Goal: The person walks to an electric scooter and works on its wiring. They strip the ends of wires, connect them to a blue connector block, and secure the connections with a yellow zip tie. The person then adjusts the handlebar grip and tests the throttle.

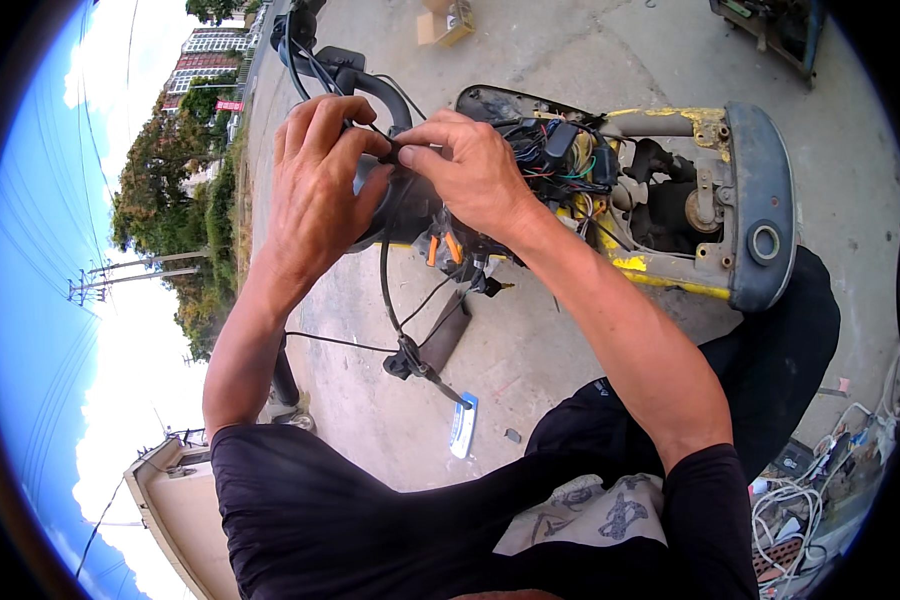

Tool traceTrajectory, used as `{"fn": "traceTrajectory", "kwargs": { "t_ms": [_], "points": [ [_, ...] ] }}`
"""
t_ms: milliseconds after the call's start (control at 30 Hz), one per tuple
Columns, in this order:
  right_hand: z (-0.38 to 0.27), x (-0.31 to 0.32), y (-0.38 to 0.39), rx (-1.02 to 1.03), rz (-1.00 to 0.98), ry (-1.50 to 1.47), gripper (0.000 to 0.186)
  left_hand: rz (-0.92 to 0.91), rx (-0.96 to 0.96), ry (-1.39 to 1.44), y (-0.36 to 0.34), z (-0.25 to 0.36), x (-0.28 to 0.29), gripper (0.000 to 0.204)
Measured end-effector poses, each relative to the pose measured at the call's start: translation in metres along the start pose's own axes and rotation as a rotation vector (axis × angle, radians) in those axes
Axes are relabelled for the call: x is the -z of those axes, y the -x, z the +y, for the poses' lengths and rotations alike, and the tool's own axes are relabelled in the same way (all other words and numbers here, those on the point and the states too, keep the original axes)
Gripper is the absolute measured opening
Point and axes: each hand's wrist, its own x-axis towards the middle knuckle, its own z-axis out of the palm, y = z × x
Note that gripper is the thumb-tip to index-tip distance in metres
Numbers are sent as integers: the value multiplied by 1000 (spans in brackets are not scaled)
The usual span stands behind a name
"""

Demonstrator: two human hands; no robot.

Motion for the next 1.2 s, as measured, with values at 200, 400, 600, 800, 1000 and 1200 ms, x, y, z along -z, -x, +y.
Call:
{"fn": "traceTrajectory", "kwargs": {
  "t_ms": [200,400,600,800,1000,1200],
  "points": [
    [0,-4,3,37,67,-18,18,4,28,36,1,-2,-3,28],
    [-5,-7,10,65,140,-38,14,15,74,94,1,-3,-6,27],
    [-4,-14,10,104,232,-18,13,45,128,139,1,-1,-9,23],
    [-5,-24,13,199,324,-91,10,85,246,214,5,9,-9,15],
    [-4,-24,10,326,346,-6,9,134,191,235,5,5,-10,16],
    [-2,-23,9,505,364,250,10,119,349,410,4,8,-8,16]
  ]
}}
